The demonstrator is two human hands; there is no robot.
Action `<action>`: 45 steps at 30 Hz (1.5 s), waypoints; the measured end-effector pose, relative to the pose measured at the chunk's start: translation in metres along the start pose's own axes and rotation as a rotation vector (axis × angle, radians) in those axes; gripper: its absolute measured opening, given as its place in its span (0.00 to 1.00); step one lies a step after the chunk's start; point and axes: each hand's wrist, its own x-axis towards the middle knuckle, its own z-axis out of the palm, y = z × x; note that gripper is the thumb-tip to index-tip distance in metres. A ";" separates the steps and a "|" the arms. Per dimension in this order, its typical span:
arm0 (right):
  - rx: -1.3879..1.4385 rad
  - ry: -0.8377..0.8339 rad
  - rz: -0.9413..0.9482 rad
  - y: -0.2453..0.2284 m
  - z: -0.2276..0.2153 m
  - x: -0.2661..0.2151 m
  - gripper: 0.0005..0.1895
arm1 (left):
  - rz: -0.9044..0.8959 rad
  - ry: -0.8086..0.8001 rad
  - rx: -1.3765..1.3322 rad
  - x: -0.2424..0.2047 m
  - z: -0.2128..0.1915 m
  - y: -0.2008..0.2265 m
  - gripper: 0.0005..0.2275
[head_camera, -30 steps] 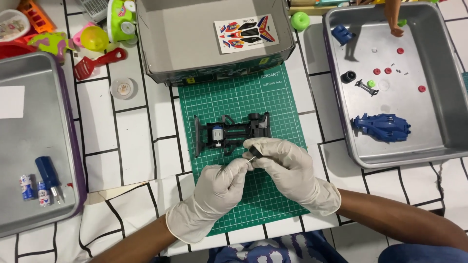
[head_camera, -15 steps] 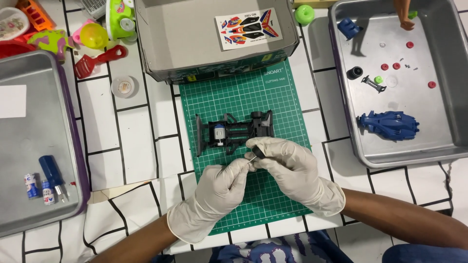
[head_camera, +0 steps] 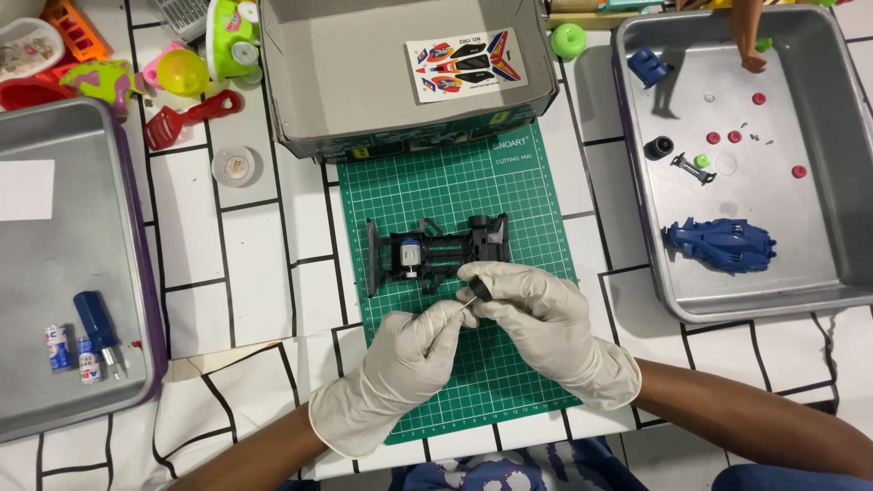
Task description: The person assembles a toy car on a green cutting mat. They attach a black chassis, a blue body, and red wheels to the vehicle using their hands. The person also handles small parts and a screwdriver during the process.
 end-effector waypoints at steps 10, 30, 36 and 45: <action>-0.128 0.067 -0.119 -0.003 0.003 0.002 0.05 | -0.490 -0.099 -0.291 0.010 -0.008 0.019 0.14; -0.083 0.031 -0.124 -0.008 0.005 0.002 0.07 | -0.264 -0.104 -0.127 0.005 -0.008 0.020 0.11; -0.058 0.020 -0.109 -0.009 0.005 0.003 0.05 | -0.298 -0.097 -0.157 0.005 -0.007 0.019 0.12; -0.117 0.024 -0.192 0.000 0.005 0.001 0.09 | -0.324 -0.092 -0.166 0.006 -0.007 0.018 0.12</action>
